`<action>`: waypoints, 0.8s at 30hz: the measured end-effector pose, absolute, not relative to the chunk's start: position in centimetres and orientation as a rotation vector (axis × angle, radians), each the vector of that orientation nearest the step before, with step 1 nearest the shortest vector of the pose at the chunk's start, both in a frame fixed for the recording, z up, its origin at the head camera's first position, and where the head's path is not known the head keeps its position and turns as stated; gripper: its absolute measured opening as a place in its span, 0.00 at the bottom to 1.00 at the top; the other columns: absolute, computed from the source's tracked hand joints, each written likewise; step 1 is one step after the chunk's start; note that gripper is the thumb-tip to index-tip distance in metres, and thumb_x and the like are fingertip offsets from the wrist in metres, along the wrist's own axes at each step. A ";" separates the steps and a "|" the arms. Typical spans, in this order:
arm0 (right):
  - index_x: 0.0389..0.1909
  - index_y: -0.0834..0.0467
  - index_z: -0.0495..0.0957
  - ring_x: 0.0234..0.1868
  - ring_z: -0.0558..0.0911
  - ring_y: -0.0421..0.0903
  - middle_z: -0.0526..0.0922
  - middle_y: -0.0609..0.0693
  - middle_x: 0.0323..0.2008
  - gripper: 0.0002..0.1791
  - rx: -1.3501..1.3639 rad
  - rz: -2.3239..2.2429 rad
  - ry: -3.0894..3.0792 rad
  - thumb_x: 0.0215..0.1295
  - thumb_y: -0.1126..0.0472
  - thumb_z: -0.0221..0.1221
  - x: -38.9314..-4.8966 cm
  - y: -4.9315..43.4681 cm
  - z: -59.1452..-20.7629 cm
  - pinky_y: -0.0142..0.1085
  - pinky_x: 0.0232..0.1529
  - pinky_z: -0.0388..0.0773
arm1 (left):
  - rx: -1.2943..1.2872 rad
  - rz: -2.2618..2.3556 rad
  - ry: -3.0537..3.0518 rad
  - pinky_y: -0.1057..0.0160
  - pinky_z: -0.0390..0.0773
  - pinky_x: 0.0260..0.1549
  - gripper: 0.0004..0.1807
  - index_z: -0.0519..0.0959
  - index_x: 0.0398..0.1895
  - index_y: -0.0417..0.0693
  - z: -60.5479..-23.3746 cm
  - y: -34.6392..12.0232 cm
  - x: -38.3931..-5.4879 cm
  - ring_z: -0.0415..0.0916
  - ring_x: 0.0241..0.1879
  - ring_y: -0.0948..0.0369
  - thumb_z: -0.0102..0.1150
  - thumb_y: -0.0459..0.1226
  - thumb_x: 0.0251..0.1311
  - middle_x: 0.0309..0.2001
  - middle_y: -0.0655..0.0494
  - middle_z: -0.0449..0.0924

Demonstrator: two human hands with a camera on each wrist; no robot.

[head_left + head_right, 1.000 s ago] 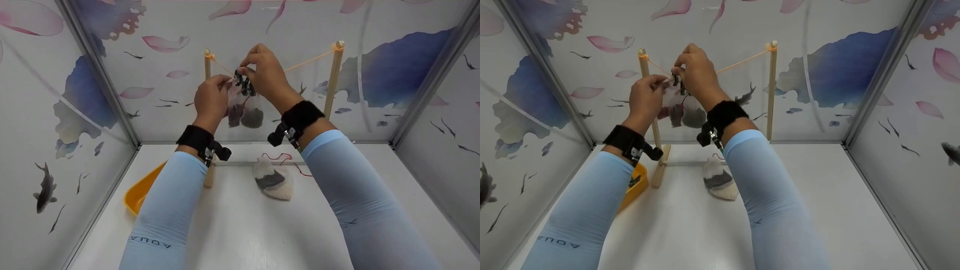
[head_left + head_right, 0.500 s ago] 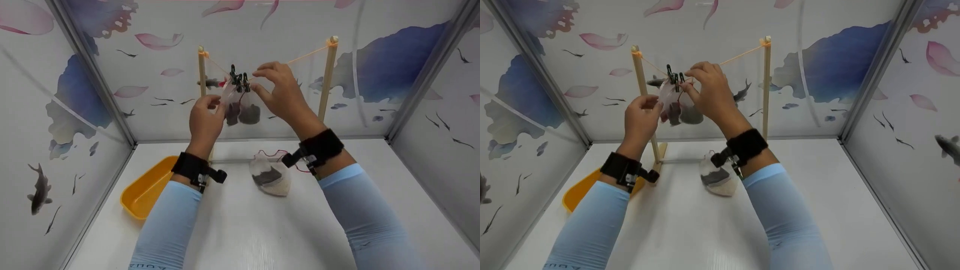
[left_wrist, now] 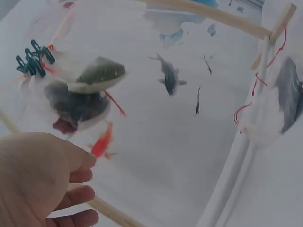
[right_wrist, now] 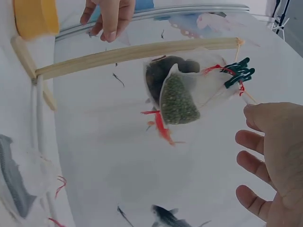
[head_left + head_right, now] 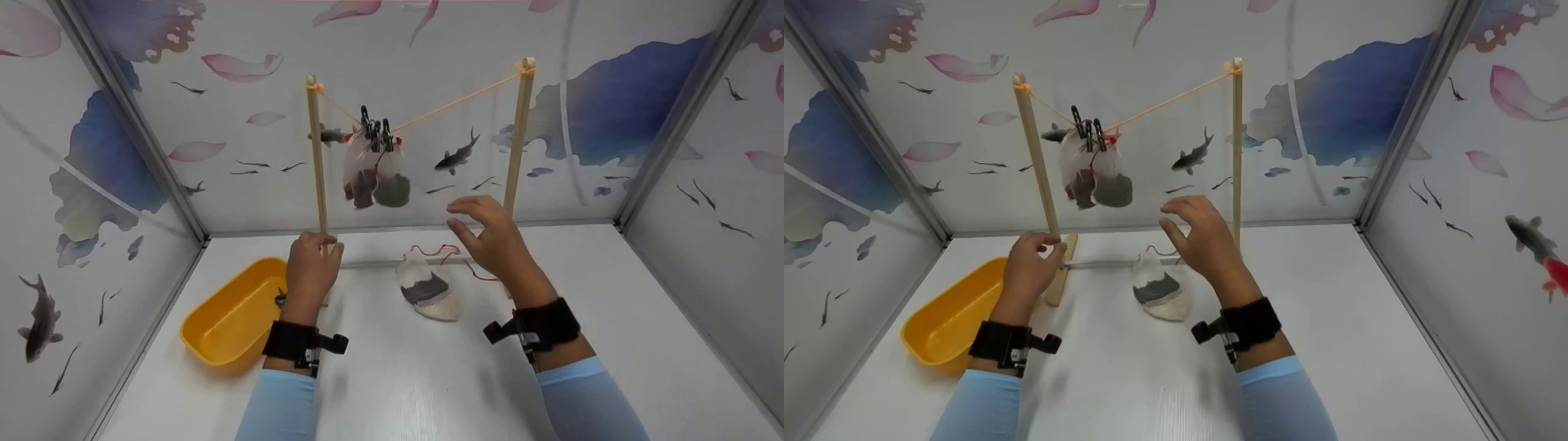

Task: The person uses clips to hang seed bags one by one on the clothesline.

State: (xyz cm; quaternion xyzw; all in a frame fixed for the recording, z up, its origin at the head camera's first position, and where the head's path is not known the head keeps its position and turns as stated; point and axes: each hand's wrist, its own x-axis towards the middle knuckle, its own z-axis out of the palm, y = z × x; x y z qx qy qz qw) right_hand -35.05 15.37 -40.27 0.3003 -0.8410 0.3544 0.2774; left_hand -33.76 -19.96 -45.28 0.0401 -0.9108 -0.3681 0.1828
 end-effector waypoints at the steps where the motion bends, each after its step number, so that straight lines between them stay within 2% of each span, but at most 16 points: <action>1: 0.62 0.59 0.89 0.69 0.85 0.59 0.90 0.56 0.64 0.14 0.816 0.952 -2.261 0.83 0.59 0.68 -34.8 15.4 -41.1 0.57 0.73 0.81 | 0.142 -1.006 -2.600 0.42 0.83 0.65 0.20 0.90 0.63 0.44 -45.9 -20.6 -33.6 0.80 0.65 0.43 0.67 0.48 0.80 0.63 0.41 0.84; 6: 0.65 0.58 0.88 0.72 0.85 0.58 0.89 0.54 0.68 0.17 0.910 0.945 -2.300 0.83 0.56 0.68 -33.5 14.6 -44.1 0.57 0.73 0.83 | 0.324 -0.885 -2.757 0.35 0.80 0.69 0.32 0.81 0.75 0.40 -48.4 -24.0 -32.4 0.75 0.72 0.36 0.64 0.54 0.83 0.72 0.33 0.77; 10: 0.69 0.56 0.87 0.76 0.83 0.57 0.87 0.53 0.72 0.21 1.015 0.954 -2.347 0.82 0.55 0.70 -32.4 13.4 -45.2 0.57 0.73 0.83 | 0.445 -0.856 -2.924 0.26 0.70 0.76 0.43 0.68 0.85 0.36 -49.5 -26.3 -31.3 0.64 0.79 0.29 0.54 0.60 0.86 0.80 0.26 0.66; 12: 0.70 0.56 0.86 0.78 0.82 0.56 0.87 0.52 0.73 0.22 1.071 0.943 -2.366 0.81 0.55 0.70 -31.7 12.7 -45.3 0.59 0.77 0.80 | 0.456 -0.845 -2.991 0.23 0.67 0.77 0.46 0.66 0.86 0.35 -49.8 -26.9 -31.0 0.60 0.80 0.26 0.50 0.64 0.86 0.82 0.24 0.63; 14: 0.71 0.56 0.86 0.79 0.81 0.55 0.85 0.51 0.75 0.23 1.128 0.903 -2.389 0.81 0.54 0.70 -31.0 11.9 -45.2 0.59 0.78 0.78 | 0.448 -0.844 -3.023 0.22 0.67 0.76 0.48 0.68 0.86 0.36 -50.0 -27.3 -30.8 0.60 0.80 0.25 0.48 0.67 0.85 0.82 0.23 0.63; 16: 0.72 0.55 0.86 0.81 0.79 0.54 0.84 0.48 0.77 0.24 1.196 0.837 -2.415 0.82 0.51 0.69 -30.3 11.0 -45.2 0.58 0.80 0.76 | 0.436 -0.859 -3.034 0.24 0.70 0.74 0.48 0.73 0.83 0.39 -50.2 -27.5 -30.6 0.65 0.77 0.26 0.46 0.70 0.84 0.79 0.25 0.68; 19: 0.72 0.54 0.86 0.83 0.76 0.51 0.81 0.46 0.80 0.26 1.299 0.774 -2.467 0.83 0.45 0.67 -29.3 9.7 -45.1 0.55 0.81 0.76 | 0.455 -0.921 -3.049 0.30 0.75 0.64 0.47 0.83 0.73 0.45 -50.4 -27.6 -30.4 0.74 0.66 0.32 0.44 0.75 0.81 0.67 0.30 0.78; 22: 0.73 0.53 0.85 0.85 0.75 0.49 0.79 0.44 0.81 0.28 1.363 0.748 -2.513 0.83 0.42 0.66 -28.8 8.9 -45.4 0.53 0.82 0.76 | 0.481 -0.923 -3.091 0.33 0.75 0.60 0.50 0.86 0.67 0.46 -50.7 -27.5 -30.2 0.75 0.60 0.36 0.44 0.80 0.76 0.62 0.33 0.79; 24: 0.73 0.52 0.85 0.85 0.74 0.48 0.79 0.43 0.81 0.28 1.377 0.734 -2.534 0.83 0.42 0.65 -28.8 8.6 -45.6 0.53 0.82 0.75 | 0.486 -0.896 -3.119 0.34 0.74 0.61 0.53 0.85 0.68 0.44 -50.9 -27.4 -30.2 0.73 0.61 0.36 0.46 0.81 0.73 0.63 0.33 0.77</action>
